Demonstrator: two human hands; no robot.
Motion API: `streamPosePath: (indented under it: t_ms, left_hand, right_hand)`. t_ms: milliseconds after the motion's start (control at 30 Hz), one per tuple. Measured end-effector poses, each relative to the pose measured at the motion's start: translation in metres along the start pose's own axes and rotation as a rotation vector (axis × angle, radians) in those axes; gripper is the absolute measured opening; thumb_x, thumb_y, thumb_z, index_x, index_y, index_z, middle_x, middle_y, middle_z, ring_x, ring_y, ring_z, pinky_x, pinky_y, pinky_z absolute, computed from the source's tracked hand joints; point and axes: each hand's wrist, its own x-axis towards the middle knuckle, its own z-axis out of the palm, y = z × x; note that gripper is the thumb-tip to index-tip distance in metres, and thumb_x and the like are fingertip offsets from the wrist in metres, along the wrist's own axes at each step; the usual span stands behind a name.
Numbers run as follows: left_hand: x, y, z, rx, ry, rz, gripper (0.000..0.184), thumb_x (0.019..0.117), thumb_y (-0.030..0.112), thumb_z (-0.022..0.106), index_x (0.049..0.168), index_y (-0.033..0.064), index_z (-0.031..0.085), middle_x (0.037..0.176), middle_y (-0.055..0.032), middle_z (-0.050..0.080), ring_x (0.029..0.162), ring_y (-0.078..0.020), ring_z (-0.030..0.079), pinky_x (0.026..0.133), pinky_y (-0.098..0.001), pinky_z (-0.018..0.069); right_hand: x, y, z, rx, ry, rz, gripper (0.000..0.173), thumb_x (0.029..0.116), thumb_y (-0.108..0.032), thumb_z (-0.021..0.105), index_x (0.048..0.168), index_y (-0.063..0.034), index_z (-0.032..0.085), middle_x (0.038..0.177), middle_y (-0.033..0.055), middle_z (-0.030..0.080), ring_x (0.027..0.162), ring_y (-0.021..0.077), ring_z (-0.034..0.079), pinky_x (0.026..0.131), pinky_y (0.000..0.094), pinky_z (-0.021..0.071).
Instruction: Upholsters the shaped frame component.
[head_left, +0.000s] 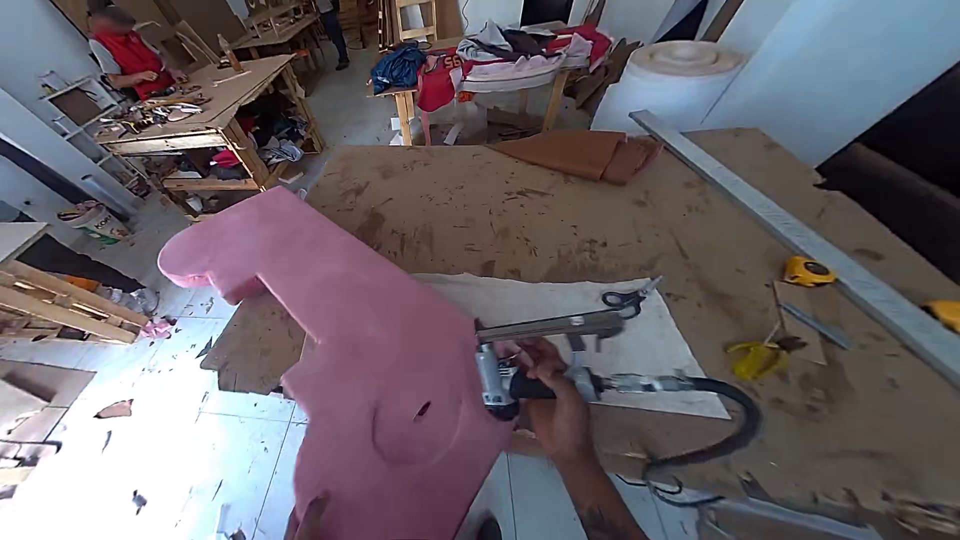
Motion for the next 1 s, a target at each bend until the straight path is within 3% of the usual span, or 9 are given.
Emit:
streamPosePath:
  t_ms: [100,200,267,333,500,600,667,767,1000]
  left_hand:
    - [-0.035,0.018,0.076,-0.073,-0.193,-0.103,0.062,0.1004,0.027,0.061,0.154,0.0083,0.035,0.126,-0.0248,0.064,0.108,-0.0367,0.069,0.087,-0.0558,0.0598]
    - [-0.02,0.018,0.128,0.104,-0.505,-0.201,0.054,0.1045,0.025,0.055,0.152,0.0066,0.038,0.131,-0.0232,0.064,0.113,-0.0376,0.068,0.093,-0.0556,0.0583]
    - [0.001,0.03,0.144,0.493,-0.715,-0.011,0.053,0.0989,0.03,0.067,0.144,0.0047,0.055,0.133,-0.016,0.066,0.117,-0.0286,0.068,0.099,-0.0495,0.0569]
    - [0.025,0.053,0.158,0.888,-0.776,0.386,0.047,0.0934,0.048,0.07,0.129,0.018,0.071,0.127,-0.0028,0.072,0.117,-0.0169,0.068,0.104,-0.0454,0.0554]
    - [0.126,0.105,0.262,1.104,-0.654,0.823,0.051,0.0954,0.055,0.063,0.128,0.0167,0.072,0.136,-0.0076,0.066,0.134,-0.0266,0.056,0.115,-0.0544,0.043]
    - [0.189,0.099,0.344,1.245,-0.47,0.999,0.066,0.0904,0.068,0.057,0.142,0.0263,0.061,0.16,-0.0011,0.045,0.155,-0.0311,0.026,0.124,-0.0624,0.0209]
    - [0.208,0.097,0.382,1.326,-0.401,0.999,0.083,0.0869,0.076,0.054,0.154,0.0276,0.048,0.169,-0.0026,0.029,0.159,-0.0359,0.011,0.123,-0.0703,0.0077]
    - [0.21,0.1,0.402,1.37,-0.376,0.938,0.092,0.0863,0.079,0.052,0.161,0.0279,0.035,0.173,-0.0018,0.017,0.16,-0.035,0.003,0.122,-0.0727,-0.0001]
    - [0.208,0.094,0.401,1.322,-0.287,0.914,0.106,0.0767,0.088,0.054,0.161,0.0277,0.035,0.174,0.0003,0.015,0.161,-0.0309,0.002,0.124,-0.0682,-0.0003]
  right_hand:
    - [0.014,-0.047,-0.016,-0.053,-0.016,-0.104,0.009,0.0872,-0.022,0.067,0.08,-0.0155,0.066,0.117,0.0096,0.067,0.113,0.0304,0.063,0.098,0.0501,0.0547]
    - [0.028,-0.059,-0.03,-0.21,0.007,-0.167,0.015,0.0827,-0.02,0.075,0.084,-0.0092,0.065,0.111,0.016,0.066,0.108,0.0349,0.065,0.095,0.0519,0.0568]
    - [0.034,-0.058,-0.034,-0.409,0.017,-0.166,0.022,0.0826,-0.022,0.079,0.091,-0.0059,0.066,0.107,0.0178,0.069,0.105,0.0361,0.067,0.093,0.0522,0.0582]
    - [0.036,-0.053,-0.029,-0.614,0.043,-0.123,0.022,0.0836,-0.021,0.078,0.097,-0.0061,0.07,0.104,0.0148,0.073,0.1,0.0314,0.07,0.087,0.0463,0.061]
    - [0.066,-0.019,-0.023,-0.737,0.061,-0.075,0.017,0.091,-0.02,0.073,0.099,-0.0042,0.072,0.099,0.0155,0.076,0.089,0.0304,0.073,0.081,0.0442,0.0619]
    - [0.09,-0.002,-0.027,-0.747,0.009,-0.067,0.025,0.0923,-0.027,0.075,0.102,-0.0033,0.073,0.098,0.0172,0.075,0.085,0.0288,0.072,0.079,0.0408,0.06]
    - [0.109,0.007,-0.027,-0.765,-0.06,-0.056,0.031,0.0917,-0.032,0.077,0.103,-0.0038,0.072,0.1,0.0179,0.075,0.089,0.0298,0.072,0.081,0.0415,0.0603]
    - [0.143,0.021,-0.023,-0.871,-0.187,0.042,0.034,0.0936,-0.036,0.075,0.109,-0.0053,0.073,0.106,0.0143,0.076,0.096,0.0291,0.073,0.088,0.0442,0.0616]
    - [0.194,0.048,-0.026,-0.981,-0.385,0.2,0.02,0.0934,-0.022,0.071,0.11,-0.0105,0.072,0.104,0.0062,0.076,0.09,0.0212,0.073,0.079,0.0377,0.0623]
